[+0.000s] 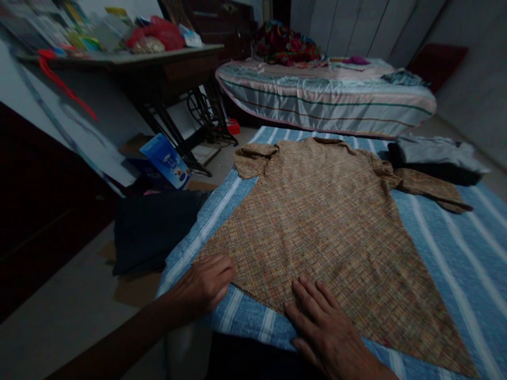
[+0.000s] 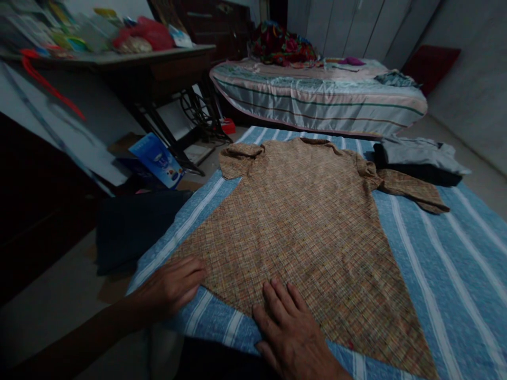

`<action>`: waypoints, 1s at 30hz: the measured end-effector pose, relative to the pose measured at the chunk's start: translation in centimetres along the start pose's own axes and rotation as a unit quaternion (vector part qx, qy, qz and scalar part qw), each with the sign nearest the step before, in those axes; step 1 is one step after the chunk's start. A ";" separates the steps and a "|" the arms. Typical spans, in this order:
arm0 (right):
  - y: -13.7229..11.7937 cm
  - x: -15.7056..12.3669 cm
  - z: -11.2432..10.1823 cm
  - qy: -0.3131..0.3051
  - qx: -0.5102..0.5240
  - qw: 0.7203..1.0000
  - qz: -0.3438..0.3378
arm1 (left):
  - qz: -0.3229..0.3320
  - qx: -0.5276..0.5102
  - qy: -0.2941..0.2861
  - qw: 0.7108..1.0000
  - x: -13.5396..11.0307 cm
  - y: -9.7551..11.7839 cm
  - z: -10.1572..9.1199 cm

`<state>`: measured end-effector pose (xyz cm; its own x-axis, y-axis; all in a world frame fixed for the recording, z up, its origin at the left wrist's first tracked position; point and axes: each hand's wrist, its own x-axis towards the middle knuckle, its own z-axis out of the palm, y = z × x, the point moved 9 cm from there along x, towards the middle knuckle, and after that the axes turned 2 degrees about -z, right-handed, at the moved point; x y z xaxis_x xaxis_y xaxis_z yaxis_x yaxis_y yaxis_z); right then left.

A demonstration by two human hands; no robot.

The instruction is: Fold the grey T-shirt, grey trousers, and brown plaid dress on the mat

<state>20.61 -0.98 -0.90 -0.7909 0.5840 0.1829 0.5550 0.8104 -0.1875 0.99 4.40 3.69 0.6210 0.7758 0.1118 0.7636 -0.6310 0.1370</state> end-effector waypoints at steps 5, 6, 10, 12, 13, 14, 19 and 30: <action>0.1 -0.2 0.1 0.004 0.004 1.000 0.002 | 0.020 -0.001 -0.021 1.000 0.1 -0.1 0.3; 0.1 -0.2 0.1 0.007 0.008 1.000 0.004 | 0.019 -0.001 -0.027 0.999 0.1 -0.1 0.3; 0.1 -0.2 0.1 0.011 0.018 1.000 0.006 | 0.016 -0.001 -0.036 0.999 0.1 0.1 -0.1; 0.0 -0.1 0.2 0.008 0.011 1.000 0.004 | 0.017 0.005 -0.042 0.999 0.1 0.3 -0.2; 0.0 -0.1 0.2 0.006 0.004 1.000 0.004 | 0.018 0.009 -0.045 0.999 0.1 0.4 -0.1; 0.0 -0.1 0.2 0.004 -0.002 1.000 0.003 | 0.018 0.013 -0.050 0.999 0.1 0.4 -0.1; 0.0 -0.1 0.5 0.004 -0.006 1.000 -0.007 | 0.000 0.015 -0.097 0.995 0.5 0.3 0.7; 0.1 -0.2 1.7 0.074 -0.031 0.997 -0.022 | -0.023 -0.059 -0.159 0.985 4.3 0.5 -0.6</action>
<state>20.41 -1.07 -2.60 -0.7702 0.5450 0.3314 0.5393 0.8338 -0.1179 3.91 7.37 4.85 0.6241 0.7528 -0.2092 0.7783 -0.5755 0.2509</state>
